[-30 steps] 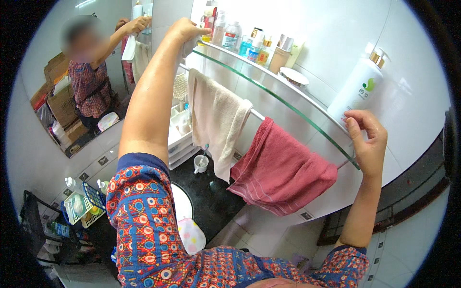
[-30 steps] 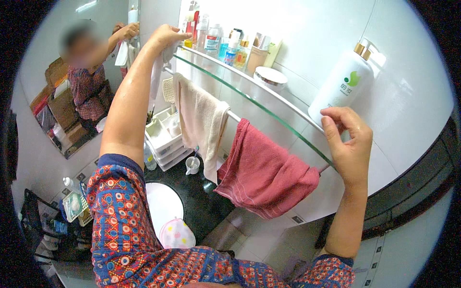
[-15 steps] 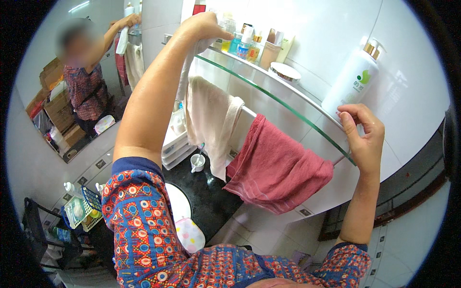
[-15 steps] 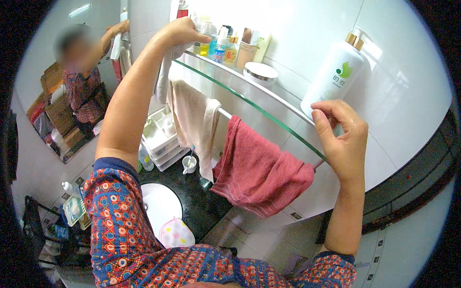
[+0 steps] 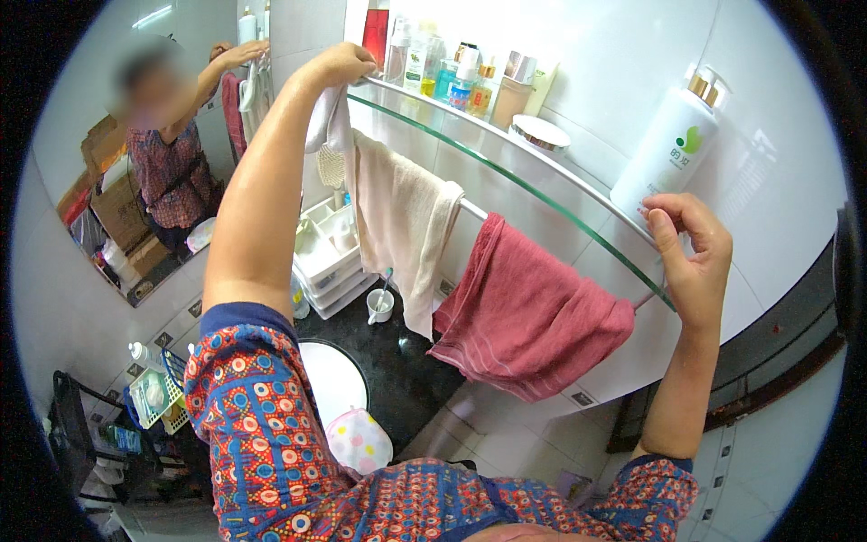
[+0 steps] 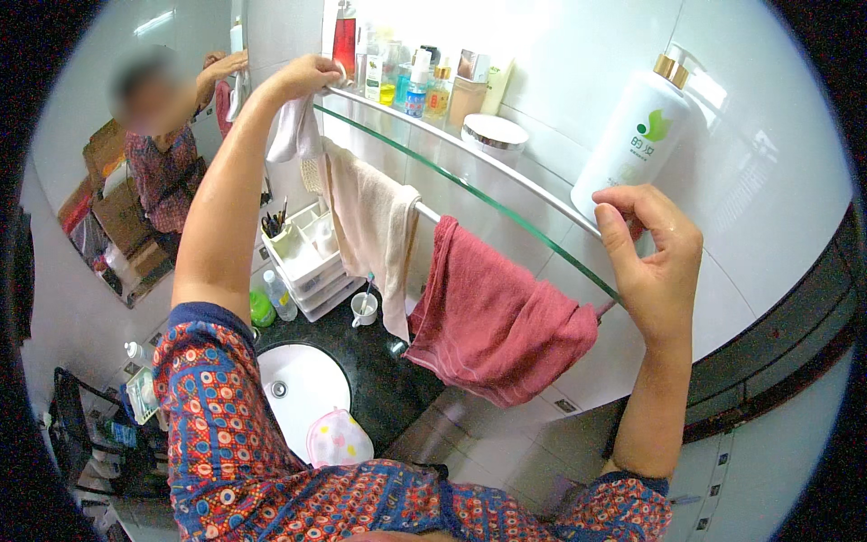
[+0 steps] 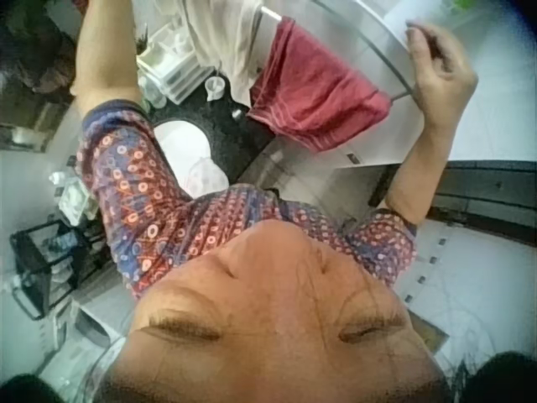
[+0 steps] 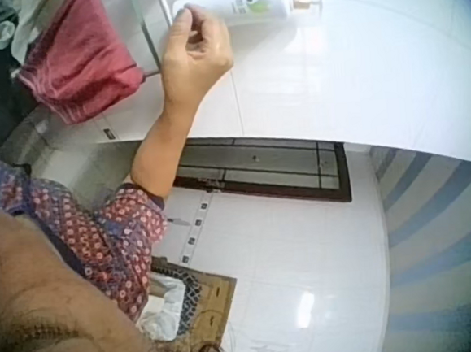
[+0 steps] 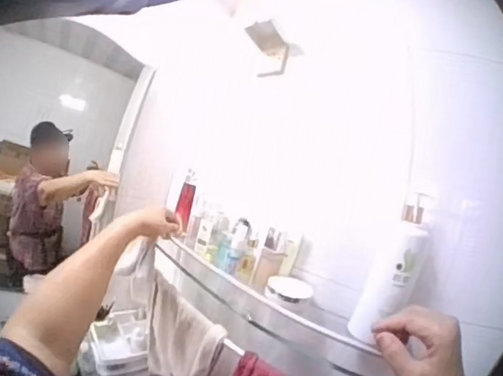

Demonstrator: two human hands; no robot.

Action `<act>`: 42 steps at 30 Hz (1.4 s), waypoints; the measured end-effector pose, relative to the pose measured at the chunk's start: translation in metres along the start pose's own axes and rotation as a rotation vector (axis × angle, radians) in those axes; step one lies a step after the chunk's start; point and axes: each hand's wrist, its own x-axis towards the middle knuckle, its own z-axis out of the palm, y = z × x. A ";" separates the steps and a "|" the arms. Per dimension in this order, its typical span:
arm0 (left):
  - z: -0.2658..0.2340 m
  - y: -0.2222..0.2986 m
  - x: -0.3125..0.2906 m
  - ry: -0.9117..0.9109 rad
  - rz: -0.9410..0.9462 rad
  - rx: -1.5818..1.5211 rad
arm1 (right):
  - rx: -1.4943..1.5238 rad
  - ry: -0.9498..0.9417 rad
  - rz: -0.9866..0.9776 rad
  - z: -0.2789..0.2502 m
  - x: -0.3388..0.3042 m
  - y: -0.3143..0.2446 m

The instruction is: The person cleans a bathroom sink and surrounding surfaces using a white cloth. They wipe the countertop, the sink basin, and the faucet, then rinse the cloth under running water. The person also wipes a glass shelf above the sink and a black plastic rack, moving various toiletries and bottles to access the surfaces.

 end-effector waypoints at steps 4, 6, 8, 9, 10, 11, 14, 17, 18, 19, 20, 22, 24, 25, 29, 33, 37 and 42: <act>0.003 0.000 0.004 -0.092 -0.004 0.013 | -0.031 -0.005 0.013 0.000 0.000 -0.002; 0.005 -0.004 0.016 -0.074 -0.126 0.163 | -0.002 0.008 0.046 0.002 -0.001 0.000; 0.002 0.020 0.012 0.004 -0.225 0.359 | -0.016 0.002 0.044 0.001 -0.002 0.000; 0.009 0.010 0.015 0.060 -0.207 0.390 | -0.022 0.000 0.042 0.001 -0.002 0.001; 0.008 0.003 0.019 0.037 -0.225 0.348 | -0.023 -0.003 0.039 0.001 -0.002 0.000; 0.006 -0.003 0.023 0.015 -0.243 0.305 | -0.023 -0.006 0.036 0.001 -0.002 0.001; 0.012 -0.005 0.030 0.049 -0.274 0.234 | -0.028 -0.018 0.047 -0.001 -0.002 0.000; 0.017 -0.010 0.031 0.108 -0.216 0.241 | -0.013 -0.016 0.066 0.001 -0.003 0.002; 0.018 -0.013 0.030 0.123 -0.184 0.252 | -0.003 -0.013 0.072 0.002 -0.004 0.003; 0.013 -0.012 0.030 0.092 -0.193 0.271 | 0.002 -0.010 0.067 0.003 -0.003 0.002; 0.008 -0.010 0.031 0.061 -0.202 0.291 | 0.008 -0.007 0.062 0.003 -0.002 0.001; 0.005 -0.003 0.032 0.017 -0.191 0.316 | 0.011 -0.004 0.054 0.003 -0.001 0.000; 0.009 0.006 0.032 -0.012 -0.152 0.325 | 0.003 -0.004 0.049 0.003 -0.001 0.002; 0.012 0.009 0.032 -0.018 -0.139 0.265 | 0.003 -0.006 0.055 0.003 -0.002 0.001; 0.027 0.018 0.037 0.007 -0.182 0.205 | 0.006 -0.015 0.063 0.001 -0.002 0.001; 0.029 -0.004 0.061 -0.136 -0.173 0.314 | 0.011 -0.024 0.043 0.001 -0.002 0.001; 0.041 -0.005 0.063 -0.114 -0.177 0.267 | 0.008 -0.027 0.074 0.001 -0.003 -0.001; 0.028 -0.008 0.059 -0.155 -0.239 0.177 | 0.040 -0.006 0.074 0.003 -0.001 0.000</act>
